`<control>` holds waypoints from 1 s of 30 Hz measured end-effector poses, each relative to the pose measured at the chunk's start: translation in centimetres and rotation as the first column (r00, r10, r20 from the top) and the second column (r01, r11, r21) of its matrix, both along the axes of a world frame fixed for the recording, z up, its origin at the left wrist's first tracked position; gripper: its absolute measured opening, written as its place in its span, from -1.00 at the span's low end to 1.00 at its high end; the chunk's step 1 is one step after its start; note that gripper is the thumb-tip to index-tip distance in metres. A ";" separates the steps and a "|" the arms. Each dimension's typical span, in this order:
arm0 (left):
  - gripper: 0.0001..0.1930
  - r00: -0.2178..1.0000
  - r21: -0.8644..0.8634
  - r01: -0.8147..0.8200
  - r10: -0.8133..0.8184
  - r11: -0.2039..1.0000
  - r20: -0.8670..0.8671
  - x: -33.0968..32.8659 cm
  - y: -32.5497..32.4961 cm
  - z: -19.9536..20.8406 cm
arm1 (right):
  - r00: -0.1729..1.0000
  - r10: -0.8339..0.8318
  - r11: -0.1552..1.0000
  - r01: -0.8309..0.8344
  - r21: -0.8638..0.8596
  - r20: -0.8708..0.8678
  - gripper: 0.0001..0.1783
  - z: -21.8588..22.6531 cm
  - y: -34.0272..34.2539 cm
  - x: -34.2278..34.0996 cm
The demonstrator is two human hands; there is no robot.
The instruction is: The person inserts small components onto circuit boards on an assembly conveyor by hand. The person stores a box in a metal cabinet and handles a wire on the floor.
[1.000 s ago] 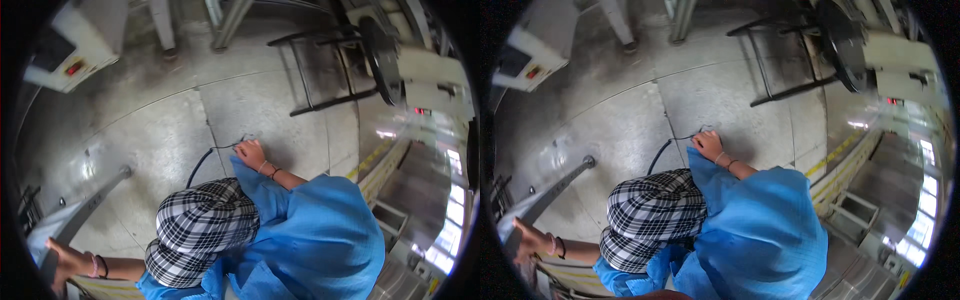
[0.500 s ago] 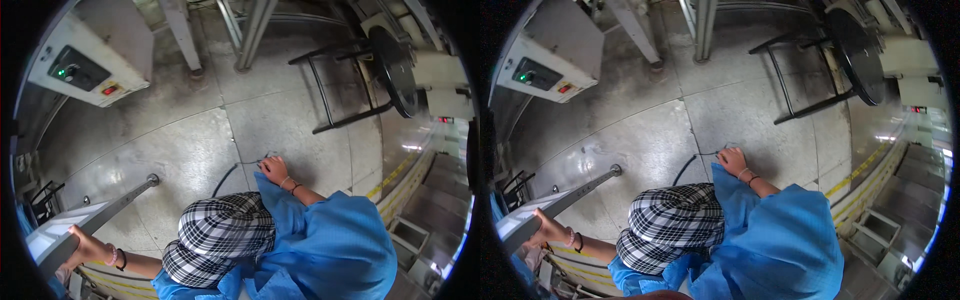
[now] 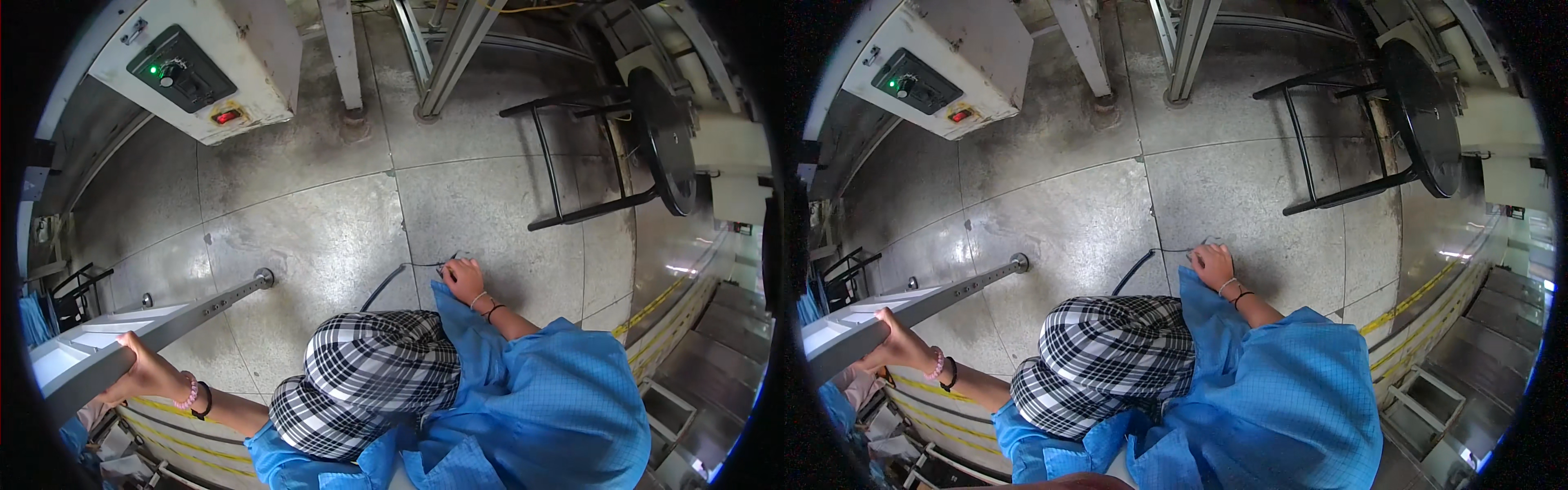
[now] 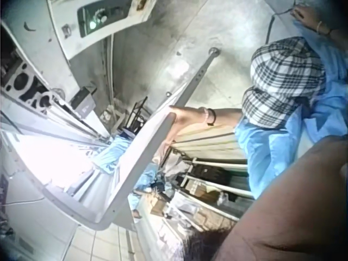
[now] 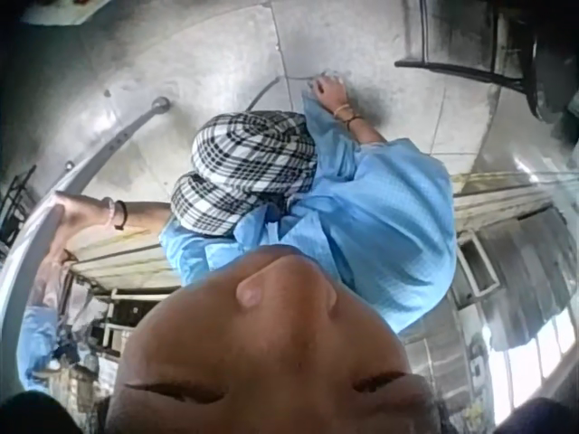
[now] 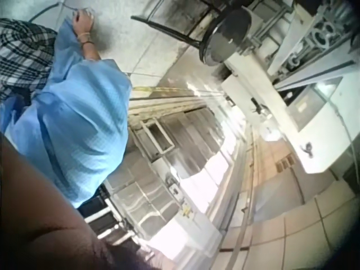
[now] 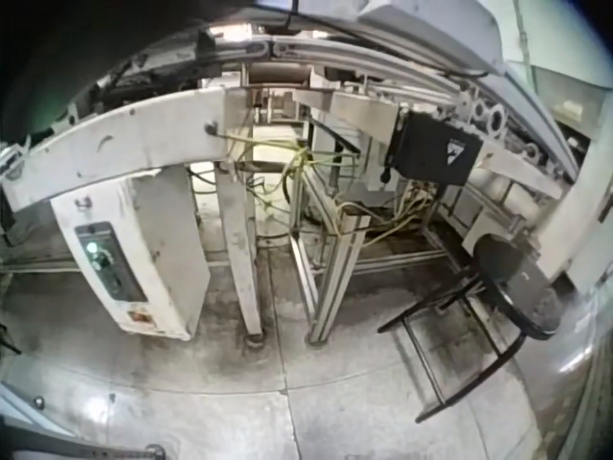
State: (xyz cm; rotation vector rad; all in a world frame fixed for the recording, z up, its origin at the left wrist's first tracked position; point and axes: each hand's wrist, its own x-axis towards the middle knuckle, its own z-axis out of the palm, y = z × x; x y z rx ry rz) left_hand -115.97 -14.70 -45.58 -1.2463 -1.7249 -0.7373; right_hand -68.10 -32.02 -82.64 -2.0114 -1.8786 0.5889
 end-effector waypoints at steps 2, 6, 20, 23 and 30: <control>-0.23 0.998 0.024 -0.053 0.054 0.998 -0.035 0.5 0.2 0.2 | 1.000 -0.001 1.000 0.001 0.003 0.008 -0.88 0.1 0.5 0.1; -0.35 0.990 0.023 -0.017 0.020 1.000 -0.142 -0.2 0.0 0.6 | 1.000 0.007 0.999 -0.007 0.051 0.002 -0.87 -0.2 0.6 -0.1; 0.03 0.976 0.072 0.189 -0.195 0.979 0.094 -0.5 1.8 -2.0 | 0.999 0.031 0.999 -0.030 -0.036 0.037 -0.86 -1.2 0.1 -0.9; 0.03 0.966 0.073 0.228 -0.235 0.971 0.112 -0.8 2.4 -2.9 | 0.996 0.056 0.998 -0.054 -0.025 0.073 -0.84 -1.1 0.6 -0.8; -0.06 0.948 0.104 0.291 -0.301 0.951 0.100 -2.5 2.6 -3.1 | 0.993 0.062 0.998 -0.060 -0.025 0.097 -0.86 -1.5 0.8 -1.4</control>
